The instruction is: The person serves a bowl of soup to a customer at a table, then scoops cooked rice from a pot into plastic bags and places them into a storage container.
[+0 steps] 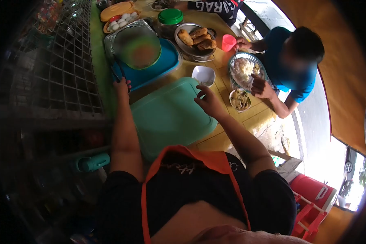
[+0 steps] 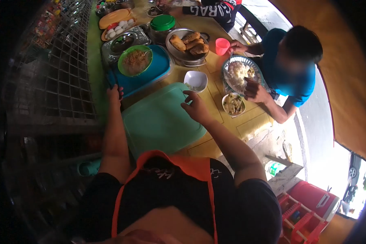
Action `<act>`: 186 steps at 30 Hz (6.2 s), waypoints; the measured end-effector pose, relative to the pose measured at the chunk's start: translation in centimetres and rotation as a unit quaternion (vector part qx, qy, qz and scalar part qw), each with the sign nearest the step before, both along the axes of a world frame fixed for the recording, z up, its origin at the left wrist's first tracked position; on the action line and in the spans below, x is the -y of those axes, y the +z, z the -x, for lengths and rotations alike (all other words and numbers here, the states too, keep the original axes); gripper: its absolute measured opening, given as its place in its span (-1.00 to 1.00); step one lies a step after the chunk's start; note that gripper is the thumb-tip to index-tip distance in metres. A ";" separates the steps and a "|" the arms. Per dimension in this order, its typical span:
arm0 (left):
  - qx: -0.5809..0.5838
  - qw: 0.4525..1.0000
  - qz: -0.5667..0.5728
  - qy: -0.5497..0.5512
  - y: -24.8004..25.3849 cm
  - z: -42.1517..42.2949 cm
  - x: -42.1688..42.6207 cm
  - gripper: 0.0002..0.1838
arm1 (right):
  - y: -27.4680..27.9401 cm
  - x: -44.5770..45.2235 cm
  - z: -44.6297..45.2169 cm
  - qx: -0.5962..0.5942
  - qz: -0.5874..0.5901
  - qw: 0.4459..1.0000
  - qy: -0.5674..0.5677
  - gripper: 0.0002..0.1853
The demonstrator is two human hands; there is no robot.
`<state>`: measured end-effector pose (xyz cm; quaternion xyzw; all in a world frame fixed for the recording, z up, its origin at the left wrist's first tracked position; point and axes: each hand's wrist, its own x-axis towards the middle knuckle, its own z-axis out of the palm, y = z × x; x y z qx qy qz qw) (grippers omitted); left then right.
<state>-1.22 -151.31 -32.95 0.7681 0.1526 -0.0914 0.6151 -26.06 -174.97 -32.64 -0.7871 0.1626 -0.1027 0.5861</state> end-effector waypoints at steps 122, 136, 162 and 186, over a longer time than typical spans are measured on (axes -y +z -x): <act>0.053 0.972 -0.029 -0.226 -5.8 16.0 -12.8 -0.59 | -6.2 -2.7 7.6 -0.158 -0.304 0.929 -0.137 -0.51; -0.111 0.949 -0.237 -0.177 -6.7 29.1 -31.2 -0.50 | -4.9 -8.7 10.5 0.131 -0.024 0.949 -0.287 -0.76; -0.069 0.931 -0.325 0.151 -11.8 51.3 -67.5 -0.28 | -6.9 -54.0 -0.3 0.074 0.446 0.522 0.723 -0.69; -0.041 0.815 0.014 0.578 10.3 48.1 -87.9 -0.66 | -8.4 -107.1 -12.7 0.179 0.488 0.050 0.853 -0.62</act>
